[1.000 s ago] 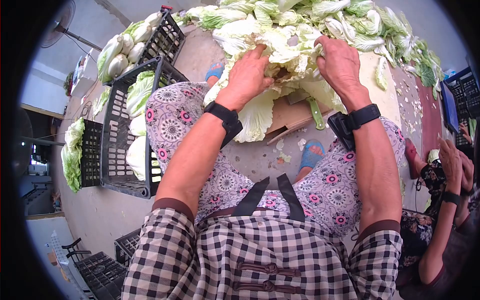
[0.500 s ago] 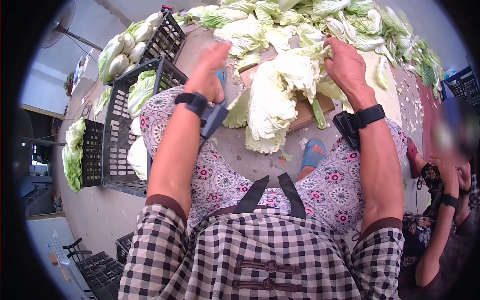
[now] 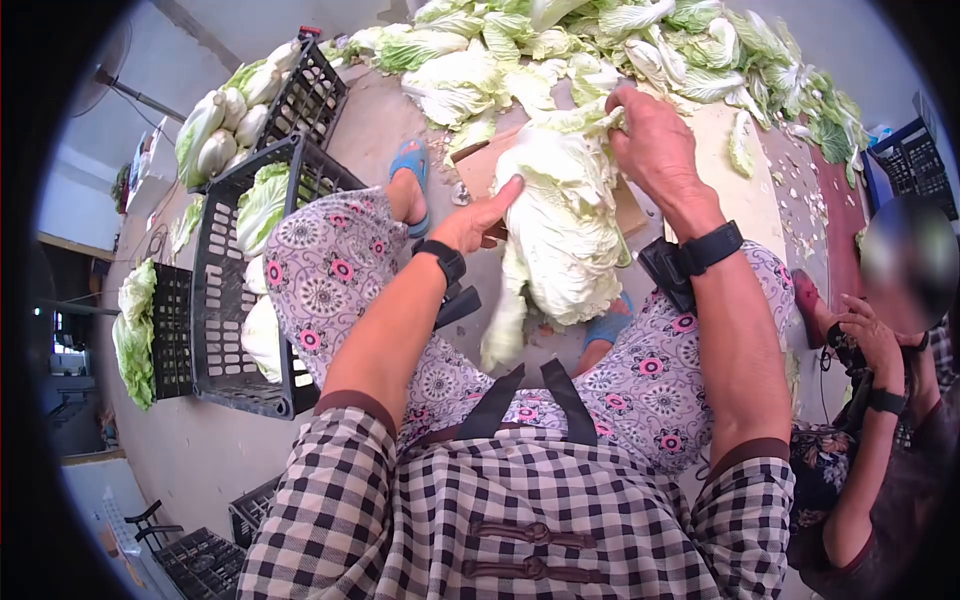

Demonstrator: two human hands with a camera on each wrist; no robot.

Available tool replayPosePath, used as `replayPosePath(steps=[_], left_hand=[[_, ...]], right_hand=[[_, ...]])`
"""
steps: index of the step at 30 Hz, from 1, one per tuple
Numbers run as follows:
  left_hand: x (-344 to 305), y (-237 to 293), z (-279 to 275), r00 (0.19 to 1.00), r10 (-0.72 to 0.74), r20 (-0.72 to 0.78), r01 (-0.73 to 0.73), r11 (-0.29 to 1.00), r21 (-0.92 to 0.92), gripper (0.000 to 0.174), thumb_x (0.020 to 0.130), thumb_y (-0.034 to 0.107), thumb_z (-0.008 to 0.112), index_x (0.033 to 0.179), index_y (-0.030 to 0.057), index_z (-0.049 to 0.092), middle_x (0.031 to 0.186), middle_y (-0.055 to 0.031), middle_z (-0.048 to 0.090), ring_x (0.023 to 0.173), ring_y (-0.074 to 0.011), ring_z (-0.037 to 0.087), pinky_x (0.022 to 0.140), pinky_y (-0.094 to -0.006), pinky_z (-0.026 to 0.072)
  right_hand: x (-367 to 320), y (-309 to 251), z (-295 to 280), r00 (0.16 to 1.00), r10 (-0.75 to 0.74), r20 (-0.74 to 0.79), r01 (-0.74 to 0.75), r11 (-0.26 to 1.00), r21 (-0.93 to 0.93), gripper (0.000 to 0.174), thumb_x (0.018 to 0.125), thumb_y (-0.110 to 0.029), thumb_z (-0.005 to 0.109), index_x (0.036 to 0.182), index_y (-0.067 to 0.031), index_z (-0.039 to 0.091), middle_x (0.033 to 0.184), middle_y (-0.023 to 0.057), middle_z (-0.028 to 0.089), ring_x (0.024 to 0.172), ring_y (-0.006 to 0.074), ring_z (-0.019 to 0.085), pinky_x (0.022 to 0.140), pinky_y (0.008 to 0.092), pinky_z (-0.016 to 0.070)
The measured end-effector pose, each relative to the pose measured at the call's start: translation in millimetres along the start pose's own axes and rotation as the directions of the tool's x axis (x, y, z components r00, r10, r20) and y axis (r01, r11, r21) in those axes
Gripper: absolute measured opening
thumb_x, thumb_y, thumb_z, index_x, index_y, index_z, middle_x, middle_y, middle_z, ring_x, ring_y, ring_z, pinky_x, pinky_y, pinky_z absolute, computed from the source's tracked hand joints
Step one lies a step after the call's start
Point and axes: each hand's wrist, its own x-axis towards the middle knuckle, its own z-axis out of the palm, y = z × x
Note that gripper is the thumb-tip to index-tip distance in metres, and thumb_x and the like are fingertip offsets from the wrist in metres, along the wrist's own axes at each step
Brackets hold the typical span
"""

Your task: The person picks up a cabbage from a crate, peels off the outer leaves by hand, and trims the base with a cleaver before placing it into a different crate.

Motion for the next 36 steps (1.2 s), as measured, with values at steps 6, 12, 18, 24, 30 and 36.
replayPosePath(steps=[6, 12, 18, 24, 30, 36], left_hand=[[26, -13, -8, 0.884, 0.388, 0.26, -0.087, 0.684, -0.725, 0.048, 0.093, 0.034, 0.049, 0.129, 0.0015, 0.045, 0.123, -0.0123, 0.056, 0.109, -0.022, 0.057, 0.097, -0.0378, 0.0431], [-32, 38, -19, 0.902, 0.431, 0.009, -0.226, 0.491, -0.842, 0.053, 0.085, 0.025, 0.06, 0.128, -0.0001, 0.044, 0.123, -0.0185, 0.053, 0.108, -0.033, 0.055, 0.096, -0.0471, 0.0442], [-86, 82, -46, 0.659, 0.7, -0.275, -0.732, 0.513, -0.447, 0.054, 0.081, 0.021, 0.063, 0.125, -0.0028, 0.042, 0.115, -0.0192, 0.055, 0.098, -0.0302, 0.06, 0.089, -0.041, 0.0491], [-131, 97, -39, 0.368, 0.796, -0.48, -0.887, 0.455, 0.075, 0.053, 0.072, 0.017, 0.072, 0.115, -0.0011, 0.047, 0.101, -0.01, 0.058, 0.083, -0.0163, 0.058, 0.077, -0.0283, 0.0468], [-163, 106, 4, 0.484, 0.827, -0.287, -0.865, 0.502, -0.014, 0.063, 0.066, 0.019, 0.074, 0.119, -0.0014, 0.047, 0.103, -0.0081, 0.059, 0.087, -0.0159, 0.058, 0.079, -0.0283, 0.0471], [-186, 145, 16, 0.473, 0.834, -0.284, -0.849, 0.517, 0.105, 0.06, 0.071, 0.019, 0.07, 0.121, -0.0025, 0.046, 0.104, -0.0076, 0.06, 0.089, -0.0137, 0.058, 0.08, -0.0264, 0.0464]], right_hand=[[1, 1, 5, 0.98, -0.105, -0.168, 0.135, 0.974, 0.18, 0.025, 0.064, -0.002, 0.058, 0.088, -0.0084, 0.058, 0.081, 0.0148, 0.06, 0.085, 0.0346, 0.058, 0.073, 0.0432, 0.0472], [-7, -11, -15, 0.902, -0.223, -0.371, 0.323, 0.917, 0.233, 0.024, 0.057, 0.001, 0.062, 0.078, -0.0088, 0.056, 0.075, 0.0073, 0.056, 0.08, 0.0283, 0.055, 0.069, 0.0395, 0.0457], [-20, 4, -34, 0.921, -0.389, -0.033, 0.356, 0.803, 0.478, 0.05, 0.059, -0.029, 0.078, 0.097, -0.0065, 0.056, 0.099, 0.0121, 0.055, 0.094, 0.0314, 0.054, 0.086, 0.0387, 0.0436], [-8, 8, -66, 0.991, -0.002, -0.134, 0.091, 0.741, 0.665, 0.098, 0.059, -0.042, 0.077, 0.136, -0.0013, 0.03, 0.135, 0.0226, 0.038, 0.127, 0.0334, 0.036, 0.108, 0.0375, 0.0276], [-12, -4, -52, 0.98, -0.183, 0.083, 0.004, 0.429, 0.903, 0.127, 0.051, -0.055, 0.082, 0.141, 0.0012, 0.014, 0.138, 0.0233, 0.033, 0.131, 0.0311, 0.031, 0.109, 0.0384, 0.0249], [-18, -33, -54, 0.987, -0.113, 0.11, -0.127, -0.153, 0.98, 0.096, 0.067, -0.029, 0.079, 0.14, -0.0028, 0.022, 0.126, 0.0144, 0.046, 0.114, 0.0215, 0.048, 0.096, 0.035, 0.042]])
